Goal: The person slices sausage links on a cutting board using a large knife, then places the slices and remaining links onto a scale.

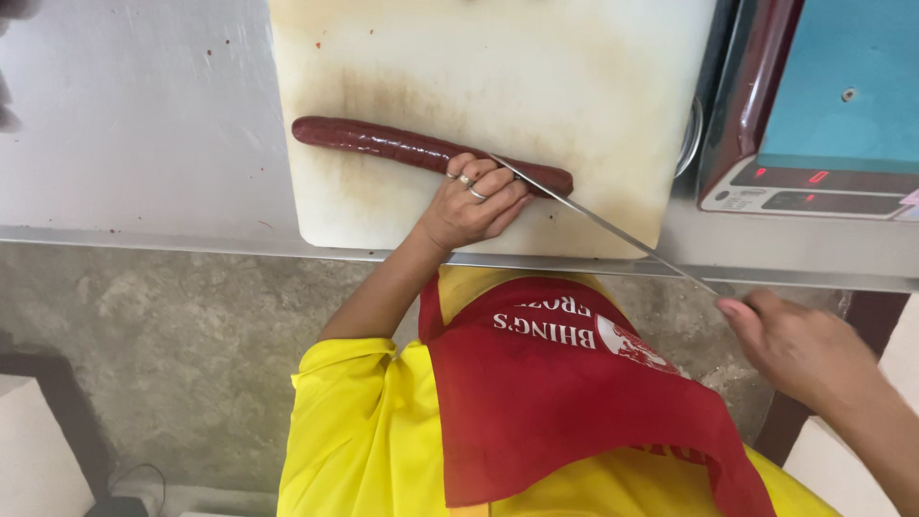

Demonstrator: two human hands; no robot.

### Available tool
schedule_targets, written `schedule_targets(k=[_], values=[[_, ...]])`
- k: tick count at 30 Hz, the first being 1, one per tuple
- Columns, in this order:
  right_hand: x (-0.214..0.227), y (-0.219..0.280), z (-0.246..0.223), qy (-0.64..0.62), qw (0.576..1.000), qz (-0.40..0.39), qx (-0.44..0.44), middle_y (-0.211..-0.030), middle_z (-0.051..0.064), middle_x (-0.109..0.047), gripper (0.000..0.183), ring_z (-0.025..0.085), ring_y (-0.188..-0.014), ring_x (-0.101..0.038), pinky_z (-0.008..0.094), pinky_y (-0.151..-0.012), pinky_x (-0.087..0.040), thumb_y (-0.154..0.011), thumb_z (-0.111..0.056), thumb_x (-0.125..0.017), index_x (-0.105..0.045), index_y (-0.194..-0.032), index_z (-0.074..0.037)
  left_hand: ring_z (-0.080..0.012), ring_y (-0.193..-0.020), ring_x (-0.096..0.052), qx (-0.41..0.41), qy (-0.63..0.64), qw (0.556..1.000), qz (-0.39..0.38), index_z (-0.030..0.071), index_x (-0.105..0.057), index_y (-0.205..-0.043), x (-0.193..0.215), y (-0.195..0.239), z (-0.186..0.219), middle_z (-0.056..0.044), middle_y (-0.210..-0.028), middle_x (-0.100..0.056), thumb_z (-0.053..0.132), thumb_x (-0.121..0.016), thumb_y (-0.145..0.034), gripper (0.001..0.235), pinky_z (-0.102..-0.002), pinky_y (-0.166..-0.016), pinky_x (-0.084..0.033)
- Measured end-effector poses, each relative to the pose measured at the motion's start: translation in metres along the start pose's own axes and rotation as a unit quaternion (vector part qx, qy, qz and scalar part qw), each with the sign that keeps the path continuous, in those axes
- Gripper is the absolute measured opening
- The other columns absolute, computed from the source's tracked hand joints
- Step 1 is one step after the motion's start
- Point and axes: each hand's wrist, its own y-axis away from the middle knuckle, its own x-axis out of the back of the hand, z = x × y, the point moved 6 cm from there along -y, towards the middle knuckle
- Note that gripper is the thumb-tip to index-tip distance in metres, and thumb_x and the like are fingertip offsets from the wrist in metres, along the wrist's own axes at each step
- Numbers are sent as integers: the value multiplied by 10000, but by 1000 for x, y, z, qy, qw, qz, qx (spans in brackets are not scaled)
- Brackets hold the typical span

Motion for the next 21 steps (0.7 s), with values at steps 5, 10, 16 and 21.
schedule_targets(k=[5,10,16,21], values=[[43,-74,-148,-76,920,228,309,-950,216,-715,395,412,-768,-703,508,-676,-568,-1099,-339,-424,-660,-1008,-37,-199,-998,-573,11,2,1000,-1,137,-708,-1016,-2,2,-2,-13,-1093,-594,183,-875,-864,230,-381,-897,-419],[65,-87,-177,-86,906,273,311,-826,188,-673,344,395,-683,-680,488,-613,-554,-1091,-332,-498,-657,-1000,-40,-207,-1036,-582,8,-3,1000,-13,132,-699,-1035,10,5,-6,-28,-1112,-598,207,-883,-886,248,-380,-917,-417],[-6,0,-58,-86,965,177,173,-814,191,-718,323,410,-641,-695,515,-586,-561,-1011,-354,-528,-684,-1094,-84,-200,-990,-576,19,-15,1000,-1,144,-716,-1040,17,11,-18,-4,-1119,-620,229,-897,-873,261,-381,-910,-407],[-31,0,-51,-173,974,112,95,-642,203,-687,398,460,-629,-697,541,-612,-567,-1026,-417,-490,-671,-998,-64,-189,-994,-585,27,-6,1000,2,127,-714,-1056,15,13,-18,-7,-1129,-619,211,-890,-878,264,-367,-923,-405]])
